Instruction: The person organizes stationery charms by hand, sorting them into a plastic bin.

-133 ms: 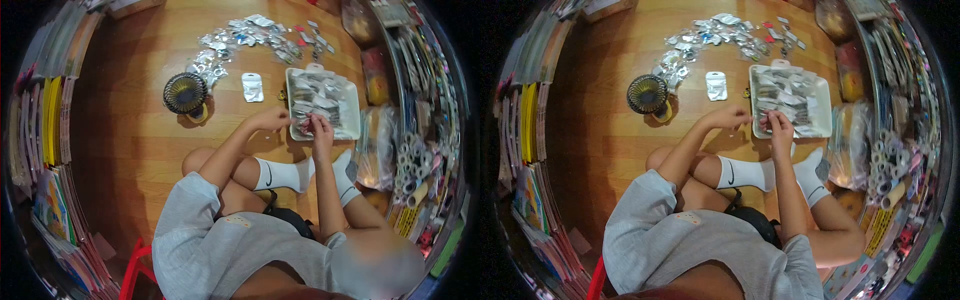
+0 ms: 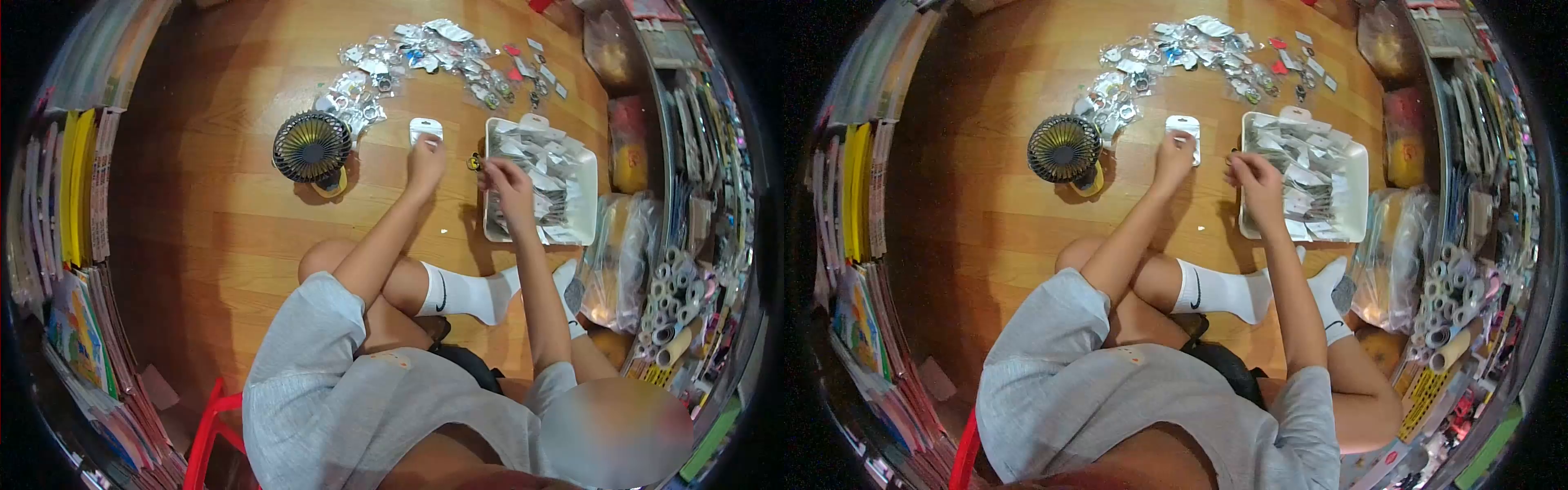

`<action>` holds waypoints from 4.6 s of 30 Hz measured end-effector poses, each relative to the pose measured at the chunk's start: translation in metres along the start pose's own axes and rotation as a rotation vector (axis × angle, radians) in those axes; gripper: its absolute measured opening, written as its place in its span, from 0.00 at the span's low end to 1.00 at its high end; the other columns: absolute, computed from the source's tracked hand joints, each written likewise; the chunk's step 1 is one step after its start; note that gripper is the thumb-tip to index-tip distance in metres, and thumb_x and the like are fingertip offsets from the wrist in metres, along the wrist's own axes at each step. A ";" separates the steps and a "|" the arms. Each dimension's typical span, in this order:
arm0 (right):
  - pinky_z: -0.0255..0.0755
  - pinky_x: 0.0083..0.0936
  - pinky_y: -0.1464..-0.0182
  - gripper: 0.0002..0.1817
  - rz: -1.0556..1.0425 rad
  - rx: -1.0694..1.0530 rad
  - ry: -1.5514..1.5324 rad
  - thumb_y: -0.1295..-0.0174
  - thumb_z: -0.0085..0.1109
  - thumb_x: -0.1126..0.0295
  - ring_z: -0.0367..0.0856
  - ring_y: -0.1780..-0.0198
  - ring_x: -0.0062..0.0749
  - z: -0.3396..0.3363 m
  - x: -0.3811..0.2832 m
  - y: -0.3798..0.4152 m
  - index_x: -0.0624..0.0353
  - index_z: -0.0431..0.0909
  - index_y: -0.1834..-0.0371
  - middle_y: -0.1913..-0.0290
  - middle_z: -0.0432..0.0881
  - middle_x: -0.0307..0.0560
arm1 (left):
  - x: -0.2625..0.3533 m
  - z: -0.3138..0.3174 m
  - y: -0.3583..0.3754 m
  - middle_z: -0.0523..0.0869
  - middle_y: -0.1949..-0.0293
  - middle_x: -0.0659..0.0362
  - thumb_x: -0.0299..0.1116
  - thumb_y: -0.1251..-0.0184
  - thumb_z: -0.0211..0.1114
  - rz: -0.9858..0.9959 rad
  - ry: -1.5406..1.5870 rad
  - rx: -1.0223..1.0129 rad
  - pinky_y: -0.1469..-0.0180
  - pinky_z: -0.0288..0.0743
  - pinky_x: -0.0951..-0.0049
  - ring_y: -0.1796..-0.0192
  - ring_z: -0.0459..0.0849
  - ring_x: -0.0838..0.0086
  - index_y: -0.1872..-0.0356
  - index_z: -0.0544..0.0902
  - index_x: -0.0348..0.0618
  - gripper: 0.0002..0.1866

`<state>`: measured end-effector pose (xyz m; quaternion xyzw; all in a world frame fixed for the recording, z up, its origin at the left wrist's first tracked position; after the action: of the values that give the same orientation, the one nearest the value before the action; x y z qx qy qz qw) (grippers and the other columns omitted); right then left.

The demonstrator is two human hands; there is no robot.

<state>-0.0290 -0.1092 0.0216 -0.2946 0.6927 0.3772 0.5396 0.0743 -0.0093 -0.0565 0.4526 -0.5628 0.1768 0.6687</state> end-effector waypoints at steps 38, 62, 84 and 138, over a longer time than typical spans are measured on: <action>0.66 0.14 0.68 0.10 0.043 -0.775 0.272 0.49 0.50 0.81 0.73 0.68 0.19 0.070 -0.002 -0.106 0.62 0.67 0.64 0.72 0.74 0.40 | 0.006 -0.033 -0.035 0.75 0.55 0.54 0.33 0.45 0.60 0.137 0.817 -0.134 0.55 0.71 0.75 0.57 0.76 0.72 0.43 0.61 0.33 0.29; 0.66 0.26 0.73 0.12 -0.109 -0.082 0.468 0.56 0.63 0.66 0.75 0.75 0.34 0.137 0.046 -0.192 0.64 0.75 0.76 0.78 0.77 0.48 | -0.031 -0.049 -0.045 0.72 0.53 0.57 0.33 0.35 0.43 -0.233 1.070 0.003 0.57 0.72 0.58 0.57 0.74 0.67 0.44 0.63 0.46 0.18; 0.66 0.28 0.63 0.08 -0.819 0.104 0.814 0.54 0.58 0.77 0.74 0.65 0.36 0.082 -0.022 -0.065 0.59 0.76 0.68 0.65 0.76 0.48 | -0.013 -0.030 -0.046 0.70 0.50 0.55 0.41 0.33 0.40 -0.062 1.194 -0.148 0.57 0.72 0.63 0.53 0.73 0.69 0.44 0.63 0.47 0.19; 0.69 0.25 0.59 0.13 -0.219 0.042 0.194 0.46 0.51 0.68 0.77 0.67 0.34 0.095 -0.019 -0.139 0.68 0.76 0.64 0.68 0.79 0.47 | -0.026 -0.004 -0.040 0.77 0.58 0.52 0.29 0.38 0.48 -0.236 0.923 -0.137 0.60 0.76 0.66 0.60 0.79 0.67 0.49 0.67 0.42 0.15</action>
<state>0.1384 -0.1048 -0.0007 -0.3923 0.7130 0.2712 0.5140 0.0981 -0.0198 -0.0964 0.3427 -0.1625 0.2445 0.8924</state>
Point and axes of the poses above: each hand's wrist, its own y-axis away from the middle knuckle, its own z-axis out of the palm, x = y × z, the point moved 5 cm from there along -y, towards the middle knuckle
